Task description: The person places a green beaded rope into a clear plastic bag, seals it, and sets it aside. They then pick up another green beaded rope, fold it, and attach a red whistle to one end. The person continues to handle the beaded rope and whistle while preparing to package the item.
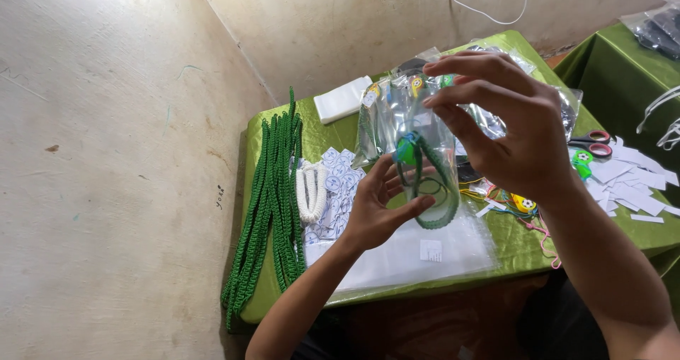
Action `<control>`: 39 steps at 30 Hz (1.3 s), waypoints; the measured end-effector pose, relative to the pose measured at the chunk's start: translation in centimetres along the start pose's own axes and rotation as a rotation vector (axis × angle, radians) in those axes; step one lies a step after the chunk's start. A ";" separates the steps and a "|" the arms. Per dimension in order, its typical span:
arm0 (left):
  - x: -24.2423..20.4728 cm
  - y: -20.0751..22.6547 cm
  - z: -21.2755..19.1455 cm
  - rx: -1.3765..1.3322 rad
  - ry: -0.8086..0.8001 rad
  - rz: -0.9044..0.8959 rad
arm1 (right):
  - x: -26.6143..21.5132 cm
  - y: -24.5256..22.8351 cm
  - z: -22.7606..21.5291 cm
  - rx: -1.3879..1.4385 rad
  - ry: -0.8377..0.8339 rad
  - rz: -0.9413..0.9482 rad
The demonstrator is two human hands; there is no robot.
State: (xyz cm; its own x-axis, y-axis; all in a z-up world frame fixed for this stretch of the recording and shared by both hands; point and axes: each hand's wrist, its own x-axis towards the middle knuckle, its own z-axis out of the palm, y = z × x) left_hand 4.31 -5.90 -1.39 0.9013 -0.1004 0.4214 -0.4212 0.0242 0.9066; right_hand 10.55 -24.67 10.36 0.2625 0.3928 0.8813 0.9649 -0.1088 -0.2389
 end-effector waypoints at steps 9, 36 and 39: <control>0.3 -2.3 -0.6 0.018 -0.017 -0.159 | 0.0 -0.1 0.3 0.031 -0.014 0.071; 2.2 -4.1 -10.3 0.057 0.161 0.210 | -9.0 7.1 16.5 0.304 -0.923 0.475; 2.3 -3.2 -10.0 0.071 0.192 0.203 | -10.8 8.8 19.0 0.297 -0.794 0.489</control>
State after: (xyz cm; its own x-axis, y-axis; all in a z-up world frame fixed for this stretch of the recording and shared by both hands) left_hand 8.72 3.75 -3.16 0.7976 0.0894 0.5965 -0.5949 -0.0460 0.8025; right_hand 16.22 -12.46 -8.99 0.4536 0.8779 0.1534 0.6823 -0.2313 -0.6935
